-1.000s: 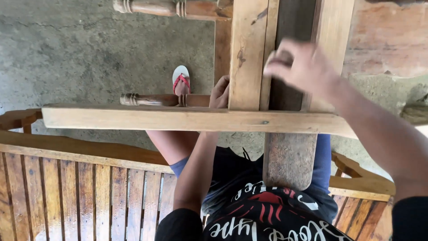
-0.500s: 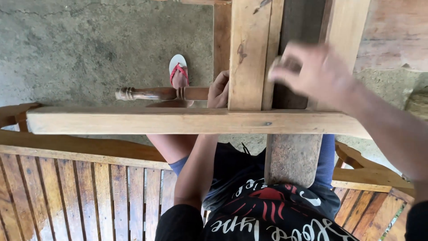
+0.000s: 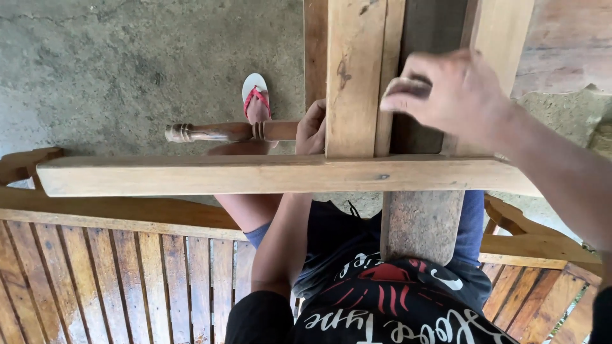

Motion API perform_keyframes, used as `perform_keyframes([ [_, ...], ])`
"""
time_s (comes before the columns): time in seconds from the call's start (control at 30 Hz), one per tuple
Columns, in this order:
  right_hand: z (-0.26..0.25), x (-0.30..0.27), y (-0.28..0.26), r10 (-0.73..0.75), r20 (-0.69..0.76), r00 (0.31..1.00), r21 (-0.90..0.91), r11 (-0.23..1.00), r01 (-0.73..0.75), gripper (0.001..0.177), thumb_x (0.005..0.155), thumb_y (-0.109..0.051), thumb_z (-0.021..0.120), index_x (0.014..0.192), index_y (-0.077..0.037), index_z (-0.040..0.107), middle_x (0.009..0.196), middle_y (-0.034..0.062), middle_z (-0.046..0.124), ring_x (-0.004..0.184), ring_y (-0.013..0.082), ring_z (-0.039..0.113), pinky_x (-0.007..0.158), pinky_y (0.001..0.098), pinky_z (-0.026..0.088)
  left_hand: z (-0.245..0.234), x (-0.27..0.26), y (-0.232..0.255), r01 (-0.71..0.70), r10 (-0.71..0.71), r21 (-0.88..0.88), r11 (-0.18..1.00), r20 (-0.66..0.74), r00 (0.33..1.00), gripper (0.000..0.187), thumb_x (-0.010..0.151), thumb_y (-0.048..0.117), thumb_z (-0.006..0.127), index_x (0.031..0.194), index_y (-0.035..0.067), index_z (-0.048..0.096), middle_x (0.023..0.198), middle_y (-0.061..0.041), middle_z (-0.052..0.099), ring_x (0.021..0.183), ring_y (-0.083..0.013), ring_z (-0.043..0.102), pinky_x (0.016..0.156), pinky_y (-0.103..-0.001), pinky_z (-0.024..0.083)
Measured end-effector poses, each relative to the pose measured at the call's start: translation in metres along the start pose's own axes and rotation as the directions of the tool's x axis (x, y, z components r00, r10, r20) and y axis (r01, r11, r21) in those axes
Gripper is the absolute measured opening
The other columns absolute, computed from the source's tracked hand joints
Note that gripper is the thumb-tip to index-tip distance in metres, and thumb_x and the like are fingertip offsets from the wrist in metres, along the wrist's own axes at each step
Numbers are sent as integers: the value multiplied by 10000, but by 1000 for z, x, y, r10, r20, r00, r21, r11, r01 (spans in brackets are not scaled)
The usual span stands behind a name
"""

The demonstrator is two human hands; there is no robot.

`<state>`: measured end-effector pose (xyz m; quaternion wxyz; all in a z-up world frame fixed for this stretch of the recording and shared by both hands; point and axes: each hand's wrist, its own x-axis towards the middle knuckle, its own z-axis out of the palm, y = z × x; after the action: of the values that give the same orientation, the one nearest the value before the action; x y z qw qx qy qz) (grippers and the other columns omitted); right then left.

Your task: The person sits on a wooden bench and sands the legs and frame of a wooden chair using a sanding block. They hold the chair steady with one hand while rubbing the sanding block against the wood surfaces.

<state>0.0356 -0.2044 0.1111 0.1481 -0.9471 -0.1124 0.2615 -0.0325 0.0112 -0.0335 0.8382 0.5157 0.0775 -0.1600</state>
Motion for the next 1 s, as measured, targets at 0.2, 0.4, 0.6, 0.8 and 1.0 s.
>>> perform_keyframes([
  [0.2,13,-13,5,-154,-69,986,-28,988,153,421,954,-527,725,887,-113,685,463,-14,546,321,89,437,292,233,324,-10,5,-18,-72,71,24,997,51,996,215,992,287,639,1070,88,619,975,29,630,883,-69,568,745,-221,469],
  [0.4,20,-23,-2,-232,74,970,9,973,232,353,969,-474,643,930,-128,697,448,-30,561,298,75,455,274,198,318,-2,0,-7,-34,35,29,999,-13,999,177,998,259,624,1048,89,621,944,36,636,836,-51,557,697,-210,455],
  [0.6,37,-28,7,-337,116,934,-51,937,345,360,984,-455,657,832,-131,617,512,-35,575,359,78,512,288,194,393,6,-3,10,-18,21,48,999,-52,998,137,1025,198,570,1053,76,624,929,26,642,835,-60,571,718,-208,476],
  [0.8,27,-25,-2,-215,247,945,-16,974,226,328,975,-482,638,851,-181,597,536,-80,549,406,53,516,383,178,457,8,-4,16,37,-30,85,996,-84,996,139,1019,188,577,1057,66,632,945,14,648,864,-66,582,738,-208,478],
  [1.0,30,-7,14,-270,-181,946,16,961,278,380,996,-494,677,801,-171,632,456,-42,458,332,105,396,304,280,272,-1,-2,0,34,-31,69,997,-40,999,282,981,344,635,1075,79,617,1009,7,653,924,-84,586,796,-239,471],
])
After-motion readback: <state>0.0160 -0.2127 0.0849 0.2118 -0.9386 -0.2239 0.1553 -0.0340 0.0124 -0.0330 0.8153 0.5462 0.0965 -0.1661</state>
